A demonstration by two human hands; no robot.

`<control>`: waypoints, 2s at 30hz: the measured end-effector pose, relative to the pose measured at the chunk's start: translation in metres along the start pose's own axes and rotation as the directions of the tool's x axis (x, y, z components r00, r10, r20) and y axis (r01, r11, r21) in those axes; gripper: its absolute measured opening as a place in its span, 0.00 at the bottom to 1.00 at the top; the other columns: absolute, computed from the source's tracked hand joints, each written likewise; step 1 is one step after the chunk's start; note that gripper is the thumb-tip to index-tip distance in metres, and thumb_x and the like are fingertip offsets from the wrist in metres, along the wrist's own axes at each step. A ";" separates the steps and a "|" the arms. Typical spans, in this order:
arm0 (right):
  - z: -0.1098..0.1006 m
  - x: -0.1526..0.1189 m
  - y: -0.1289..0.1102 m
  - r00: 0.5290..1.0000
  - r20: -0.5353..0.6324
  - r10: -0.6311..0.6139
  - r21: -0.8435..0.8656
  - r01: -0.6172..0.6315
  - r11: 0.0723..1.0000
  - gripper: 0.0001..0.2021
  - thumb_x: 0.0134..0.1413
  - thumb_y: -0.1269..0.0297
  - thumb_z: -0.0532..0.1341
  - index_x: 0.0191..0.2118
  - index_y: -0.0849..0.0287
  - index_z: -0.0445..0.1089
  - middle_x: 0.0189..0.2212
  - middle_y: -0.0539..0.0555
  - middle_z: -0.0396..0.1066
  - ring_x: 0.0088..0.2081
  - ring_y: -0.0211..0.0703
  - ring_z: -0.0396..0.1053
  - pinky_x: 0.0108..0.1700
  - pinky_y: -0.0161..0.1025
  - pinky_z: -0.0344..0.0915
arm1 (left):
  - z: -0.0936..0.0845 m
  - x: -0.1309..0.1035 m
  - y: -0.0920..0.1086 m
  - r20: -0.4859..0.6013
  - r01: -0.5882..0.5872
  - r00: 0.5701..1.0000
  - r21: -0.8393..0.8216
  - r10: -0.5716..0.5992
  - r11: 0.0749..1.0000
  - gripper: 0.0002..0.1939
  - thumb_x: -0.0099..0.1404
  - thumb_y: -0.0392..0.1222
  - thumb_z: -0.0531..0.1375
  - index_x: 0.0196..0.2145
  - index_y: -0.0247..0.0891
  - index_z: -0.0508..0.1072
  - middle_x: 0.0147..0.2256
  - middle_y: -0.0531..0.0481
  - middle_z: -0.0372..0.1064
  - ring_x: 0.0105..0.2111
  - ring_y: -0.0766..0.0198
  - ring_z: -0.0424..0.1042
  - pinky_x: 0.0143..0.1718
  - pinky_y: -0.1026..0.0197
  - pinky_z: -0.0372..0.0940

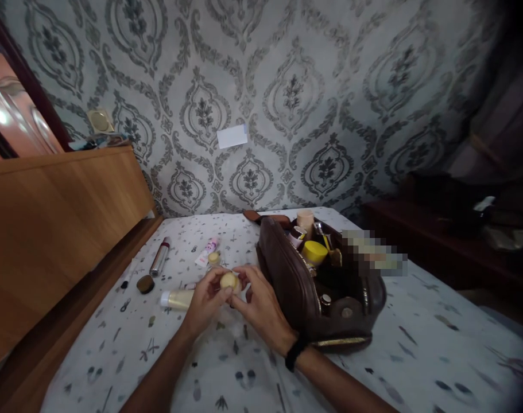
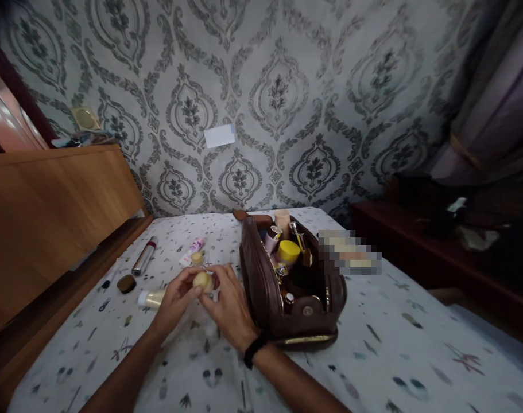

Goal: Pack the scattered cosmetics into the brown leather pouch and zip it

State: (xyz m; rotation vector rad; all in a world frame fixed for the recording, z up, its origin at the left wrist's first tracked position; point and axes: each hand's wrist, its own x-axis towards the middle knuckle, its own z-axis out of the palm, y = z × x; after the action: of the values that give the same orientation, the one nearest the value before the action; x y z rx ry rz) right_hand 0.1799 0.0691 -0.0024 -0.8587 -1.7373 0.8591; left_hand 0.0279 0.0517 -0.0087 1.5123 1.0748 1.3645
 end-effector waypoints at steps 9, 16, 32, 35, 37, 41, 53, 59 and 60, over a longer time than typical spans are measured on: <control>0.014 -0.007 0.012 0.992 0.039 0.123 0.182 -0.128 0.975 0.12 0.50 0.69 0.64 0.43 0.55 0.69 0.40 0.53 0.69 0.40 0.45 0.68 0.37 0.39 0.65 | -0.004 -0.005 -0.013 -0.037 0.086 0.996 0.126 -0.082 0.988 0.16 0.65 0.53 0.56 0.41 0.38 0.72 0.36 0.48 0.72 0.36 0.58 0.72 0.38 0.61 0.67; 0.016 -0.022 0.022 0.997 -0.016 0.077 0.128 -0.074 0.989 0.15 0.48 0.76 0.61 0.42 0.56 0.69 0.38 0.52 0.67 0.39 0.44 0.66 0.40 0.39 0.63 | -0.012 0.000 -0.014 0.049 0.084 0.993 0.310 -0.104 0.947 0.13 0.56 0.49 0.64 0.36 0.38 0.75 0.33 0.48 0.71 0.35 0.57 0.70 0.33 0.63 0.65; 0.021 -0.027 0.036 0.968 0.015 0.252 0.432 -0.234 0.871 0.15 0.47 0.70 0.64 0.43 0.55 0.66 0.33 0.48 0.71 0.36 0.40 0.68 0.38 0.35 0.62 | -0.018 0.010 0.021 0.209 0.013 0.968 0.497 -0.135 0.868 0.21 0.61 0.52 0.62 0.50 0.42 0.74 0.45 0.45 0.72 0.40 0.57 0.72 0.45 0.60 0.68; 0.023 -0.027 0.040 0.969 0.014 0.247 0.466 -0.225 0.856 0.15 0.47 0.67 0.65 0.43 0.55 0.66 0.35 0.49 0.72 0.38 0.41 0.69 0.39 0.35 0.63 | -0.017 0.011 0.018 0.219 -0.006 0.968 0.519 -0.126 0.855 0.21 0.62 0.51 0.61 0.50 0.42 0.74 0.47 0.45 0.71 0.40 0.58 0.73 0.45 0.60 0.69; 0.023 -0.027 0.042 0.968 0.024 0.248 0.478 -0.229 0.848 0.14 0.48 0.66 0.65 0.43 0.56 0.66 0.35 0.49 0.72 0.38 0.41 0.69 0.40 0.36 0.63 | -0.016 0.011 0.017 0.219 -0.014 0.968 0.529 -0.121 0.849 0.20 0.63 0.51 0.61 0.50 0.42 0.74 0.47 0.44 0.72 0.41 0.57 0.73 0.43 0.60 0.69; 0.026 -0.028 0.045 0.966 0.042 0.256 0.485 -0.244 0.840 0.13 0.49 0.65 0.64 0.42 0.56 0.66 0.34 0.49 0.71 0.37 0.40 0.68 0.38 0.34 0.63 | -0.014 0.014 0.020 0.216 0.001 0.965 0.555 -0.146 0.832 0.20 0.64 0.53 0.60 0.49 0.41 0.74 0.41 0.47 0.74 0.40 0.57 0.74 0.39 0.62 0.70; 0.027 -0.028 0.049 0.950 0.108 0.292 0.505 -0.306 0.807 0.07 0.52 0.63 0.61 0.38 0.57 0.65 0.30 0.47 0.66 0.30 0.37 0.65 0.29 0.31 0.64 | -0.006 0.020 0.029 0.221 -0.026 0.965 0.611 -0.139 0.791 0.18 0.64 0.54 0.59 0.44 0.37 0.74 0.38 0.46 0.74 0.37 0.58 0.74 0.39 0.62 0.69; 0.027 -0.028 0.052 0.955 0.097 0.279 0.489 -0.290 0.823 0.06 0.55 0.64 0.57 0.37 0.59 0.67 0.27 0.47 0.62 0.25 0.35 0.64 0.28 0.33 0.63 | -0.003 0.024 0.038 0.190 -0.067 0.980 0.593 -0.058 0.803 0.19 0.63 0.53 0.61 0.47 0.40 0.74 0.43 0.45 0.72 0.36 0.60 0.73 0.36 0.62 0.70; 0.027 -0.028 0.052 0.952 0.106 0.286 0.486 -0.301 0.820 0.06 0.55 0.64 0.57 0.37 0.59 0.68 0.26 0.46 0.62 0.25 0.35 0.64 0.28 0.32 0.63 | -0.002 0.025 0.041 0.185 -0.077 0.982 0.589 -0.042 0.804 0.19 0.63 0.52 0.61 0.47 0.40 0.74 0.44 0.45 0.72 0.36 0.60 0.73 0.37 0.62 0.70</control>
State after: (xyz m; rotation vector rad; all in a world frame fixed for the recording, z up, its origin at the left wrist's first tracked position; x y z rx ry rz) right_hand 0.1707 0.0665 -0.0663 -0.7668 -1.3192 1.4589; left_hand 0.0299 0.0626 0.0382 2.0592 1.4499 0.8929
